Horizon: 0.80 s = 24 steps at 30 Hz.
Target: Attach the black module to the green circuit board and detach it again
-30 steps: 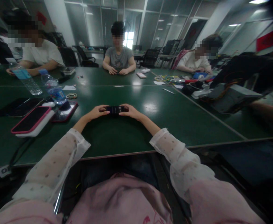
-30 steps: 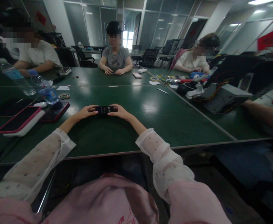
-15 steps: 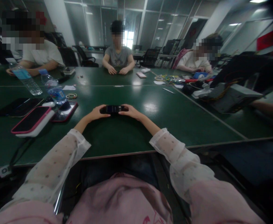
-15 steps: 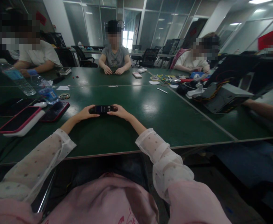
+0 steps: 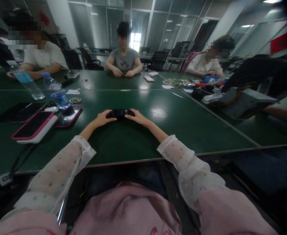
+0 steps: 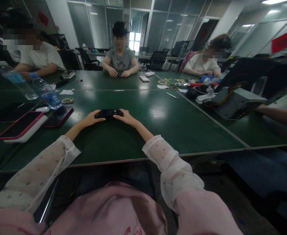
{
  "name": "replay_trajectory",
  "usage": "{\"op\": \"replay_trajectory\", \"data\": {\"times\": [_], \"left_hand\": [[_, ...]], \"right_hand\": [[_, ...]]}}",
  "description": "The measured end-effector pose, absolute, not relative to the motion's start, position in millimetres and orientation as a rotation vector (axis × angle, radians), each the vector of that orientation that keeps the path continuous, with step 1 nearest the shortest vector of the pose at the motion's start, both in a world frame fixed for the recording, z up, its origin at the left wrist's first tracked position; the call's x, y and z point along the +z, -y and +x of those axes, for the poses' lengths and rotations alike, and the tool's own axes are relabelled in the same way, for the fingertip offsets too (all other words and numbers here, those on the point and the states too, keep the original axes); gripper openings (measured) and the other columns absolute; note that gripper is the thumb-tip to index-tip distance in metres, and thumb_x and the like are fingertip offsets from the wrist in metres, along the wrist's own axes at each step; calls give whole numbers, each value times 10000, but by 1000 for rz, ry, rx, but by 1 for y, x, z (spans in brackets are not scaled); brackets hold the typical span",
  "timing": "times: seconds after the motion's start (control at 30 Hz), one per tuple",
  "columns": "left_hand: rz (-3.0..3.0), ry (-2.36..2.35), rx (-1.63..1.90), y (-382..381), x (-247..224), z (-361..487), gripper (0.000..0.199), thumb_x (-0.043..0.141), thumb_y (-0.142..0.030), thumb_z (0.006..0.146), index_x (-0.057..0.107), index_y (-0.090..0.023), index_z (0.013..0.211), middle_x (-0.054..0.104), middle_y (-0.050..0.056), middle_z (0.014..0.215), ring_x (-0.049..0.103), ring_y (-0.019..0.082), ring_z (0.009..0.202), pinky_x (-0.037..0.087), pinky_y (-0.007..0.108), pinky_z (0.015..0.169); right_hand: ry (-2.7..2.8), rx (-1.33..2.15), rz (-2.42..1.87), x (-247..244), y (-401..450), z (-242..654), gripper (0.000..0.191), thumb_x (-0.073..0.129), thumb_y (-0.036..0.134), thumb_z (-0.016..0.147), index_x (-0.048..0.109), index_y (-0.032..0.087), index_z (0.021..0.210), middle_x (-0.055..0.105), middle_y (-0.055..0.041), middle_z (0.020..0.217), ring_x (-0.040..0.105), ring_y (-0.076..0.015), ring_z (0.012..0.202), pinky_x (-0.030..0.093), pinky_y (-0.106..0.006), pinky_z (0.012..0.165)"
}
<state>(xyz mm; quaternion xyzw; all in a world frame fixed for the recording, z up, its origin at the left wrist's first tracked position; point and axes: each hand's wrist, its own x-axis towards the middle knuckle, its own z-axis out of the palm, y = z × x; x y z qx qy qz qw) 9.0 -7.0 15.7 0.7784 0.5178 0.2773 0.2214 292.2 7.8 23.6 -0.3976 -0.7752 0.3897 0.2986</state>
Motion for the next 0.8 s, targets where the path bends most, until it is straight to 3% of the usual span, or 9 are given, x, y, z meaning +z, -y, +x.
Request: {"op": "replay_trajectory", "data": {"times": [0.27,0.5,0.8], "left_hand": [[2202,-1460,742,7,16,10,663,629,-673,791,582,-205,1258,627,108,1276,579,326,1209,421,464,1058],[2207,-1464,723,7,18,11,630,608,-663,804,572,-233,1263,622,88,1274,573,326,1212,418,467,1058],[2245,-1464,733,5,14,10,631,592,-665,816,567,-226,1269,579,96,1317,547,311,1248,383,458,1095]], "right_hand": [[1998,985,-1102,21,-7,288,586,671,572,829,543,243,1297,549,-100,1301,512,-269,1218,402,-515,1097],[2044,925,-1005,9,-16,288,632,758,454,775,499,268,1321,535,-87,1342,482,-286,1282,387,-542,1093],[2048,825,-1136,15,-12,285,554,778,407,760,548,237,1235,577,-97,1215,464,-307,1235,368,-549,1095]]}}
